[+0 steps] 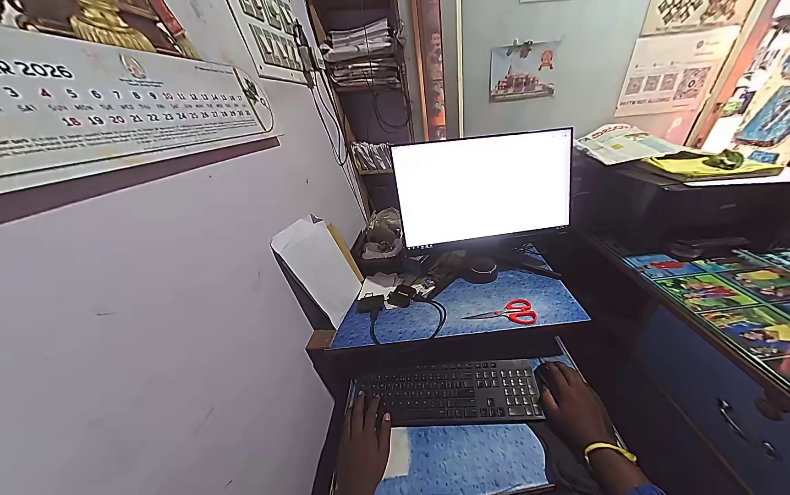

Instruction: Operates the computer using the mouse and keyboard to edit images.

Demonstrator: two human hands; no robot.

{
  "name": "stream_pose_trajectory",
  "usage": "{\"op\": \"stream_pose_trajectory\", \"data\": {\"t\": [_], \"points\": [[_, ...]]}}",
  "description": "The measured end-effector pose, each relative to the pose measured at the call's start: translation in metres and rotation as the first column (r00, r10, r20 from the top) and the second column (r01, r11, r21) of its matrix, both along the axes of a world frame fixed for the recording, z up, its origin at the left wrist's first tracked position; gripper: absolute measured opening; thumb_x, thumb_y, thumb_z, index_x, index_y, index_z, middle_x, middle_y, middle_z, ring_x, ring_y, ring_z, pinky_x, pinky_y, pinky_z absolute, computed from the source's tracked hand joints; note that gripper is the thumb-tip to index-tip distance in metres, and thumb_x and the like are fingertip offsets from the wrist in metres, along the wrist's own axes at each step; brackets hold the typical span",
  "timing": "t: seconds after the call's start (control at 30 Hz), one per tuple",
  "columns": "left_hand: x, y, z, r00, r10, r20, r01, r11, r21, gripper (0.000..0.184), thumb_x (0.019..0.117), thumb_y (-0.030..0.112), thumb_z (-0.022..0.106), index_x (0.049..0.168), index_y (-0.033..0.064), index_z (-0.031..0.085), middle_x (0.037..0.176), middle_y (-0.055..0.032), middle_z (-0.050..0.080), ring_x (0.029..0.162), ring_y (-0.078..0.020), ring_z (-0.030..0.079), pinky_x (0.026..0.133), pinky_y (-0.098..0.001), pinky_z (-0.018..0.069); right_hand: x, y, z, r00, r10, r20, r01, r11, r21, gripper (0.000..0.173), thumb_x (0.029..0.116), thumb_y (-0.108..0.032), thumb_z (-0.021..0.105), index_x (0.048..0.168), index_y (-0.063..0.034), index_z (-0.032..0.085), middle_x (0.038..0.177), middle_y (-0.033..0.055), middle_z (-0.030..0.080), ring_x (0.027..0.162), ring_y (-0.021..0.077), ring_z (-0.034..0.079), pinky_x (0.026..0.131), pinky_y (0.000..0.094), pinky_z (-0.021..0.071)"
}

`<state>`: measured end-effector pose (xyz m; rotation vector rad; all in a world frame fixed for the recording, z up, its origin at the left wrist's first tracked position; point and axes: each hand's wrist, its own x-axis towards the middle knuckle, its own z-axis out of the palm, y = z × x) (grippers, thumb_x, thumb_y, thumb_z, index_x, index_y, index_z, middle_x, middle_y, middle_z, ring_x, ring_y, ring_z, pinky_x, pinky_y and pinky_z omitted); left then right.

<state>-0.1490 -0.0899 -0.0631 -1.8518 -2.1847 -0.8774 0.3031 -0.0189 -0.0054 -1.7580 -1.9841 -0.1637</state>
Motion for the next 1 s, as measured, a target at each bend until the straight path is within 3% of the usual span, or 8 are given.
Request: {"op": "stream_pose_trajectory", "data": {"t": [0.07,0.17,0.33,0.43,0.6,0.73,0.87,1.0], "points": [[0.0001,0.0000,0.0022,1.000,-0.005,0.019,0.005,1.000,-0.025,0.060,0.1016,0.052,0.035,0.139,0.0151,0.063,0.158,-0.0193,0.043,0.144,-0.0419,0.042,0.116,-0.0555,0.0370,-0.0012,0.0006,0.0013,1.000,-0.029,-0.001,0.029,0.999,0.026,0.050,0.0873,-0.036,0.054,0.129,-0.0131,0.068,0.134,0.0119,0.065,0.126,0.0305,0.061,0.102,0.0494,0.0523],[0.0003,-0.0017,0.0026,1.000,-0.006,0.013,0.006,1.000,-0.025,0.059,0.1018,0.051,0.035,0.138,0.0139,0.063,0.157,-0.0199,0.044,0.144,-0.0429,0.043,0.115,-0.0557,0.0380,-0.0020,-0.0010,0.0031,0.995,-0.103,-0.011,0.103,0.995,0.000,0.045,0.0885,-0.035,0.054,0.126,-0.0162,0.070,0.135,0.0109,0.064,0.128,0.0306,0.059,0.103,0.0502,0.0510],[0.0002,-0.0022,-0.0012,1.000,-0.011,0.012,0.011,1.000,-0.006,0.059,0.1023,0.051,0.036,0.139,0.0147,0.063,0.158,-0.0199,0.043,0.144,-0.0428,0.043,0.116,-0.0567,0.0373,-0.0007,0.0020,-0.0025,0.993,-0.119,-0.010,0.119,0.993,0.027,0.045,0.0939,-0.034,0.049,0.131,-0.0171,0.068,0.140,0.0105,0.062,0.132,0.0305,0.057,0.104,0.0507,0.0510],[0.0000,-0.0014,-0.0006,1.000,-0.011,0.011,0.011,1.000,-0.012,0.059,0.1022,0.051,0.035,0.140,0.0151,0.062,0.158,-0.0197,0.042,0.145,-0.0422,0.042,0.116,-0.0562,0.0369,-0.0002,0.0024,-0.0022,0.997,-0.070,0.012,0.070,0.998,-0.008,0.046,0.0972,-0.039,0.045,0.135,-0.0225,0.066,0.144,0.0055,0.060,0.137,0.0246,0.054,0.109,0.0472,0.0478],[0.0015,-0.0017,0.0033,1.000,-0.004,0.014,0.004,1.000,-0.028,0.057,0.1018,0.050,0.037,0.139,0.0149,0.063,0.158,-0.0199,0.043,0.145,-0.0424,0.041,0.117,-0.0558,0.0361,-0.0001,-0.0016,0.0022,1.000,0.013,0.028,-0.013,1.000,-0.025,0.049,0.0901,-0.039,0.049,0.130,-0.0207,0.069,0.141,0.0058,0.062,0.134,0.0253,0.055,0.109,0.0473,0.0472],[0.0012,-0.0020,0.0044,1.000,-0.005,0.004,0.006,1.000,-0.029,0.057,0.1022,0.050,0.037,0.139,0.0144,0.063,0.158,-0.0205,0.043,0.144,-0.0424,0.042,0.117,-0.0553,0.0364,-0.0012,-0.0020,0.0029,1.000,-0.019,0.011,0.019,1.000,-0.018,0.047,0.0858,-0.039,0.051,0.123,-0.0188,0.072,0.136,0.0063,0.064,0.130,0.0269,0.058,0.105,0.0493,0.0492],[0.0024,-0.0021,0.0048,1.000,0.001,0.009,-0.001,1.000,-0.021,0.057,0.1018,0.050,0.037,0.137,0.0143,0.064,0.157,-0.0198,0.044,0.143,-0.0415,0.044,0.115,-0.0552,0.0381,-0.0019,-0.0025,0.0044,0.999,-0.045,0.006,0.045,0.999,-0.026,0.045,0.0866,-0.037,0.052,0.124,-0.0203,0.071,0.137,0.0059,0.063,0.130,0.0272,0.057,0.104,0.0496,0.0499],[0.0011,-0.0006,0.0017,1.000,0.003,0.013,-0.003,1.000,-0.028,0.058,0.1018,0.051,0.037,0.139,0.0154,0.063,0.158,-0.0184,0.044,0.144,-0.0413,0.042,0.117,-0.0547,0.0366,0.0012,0.0007,-0.0028,0.999,0.030,0.010,-0.031,0.999,0.035,0.047,0.0886,-0.037,0.051,0.128,-0.0197,0.069,0.137,0.0042,0.064,0.129,0.0247,0.058,0.106,0.0460,0.0496]]}}
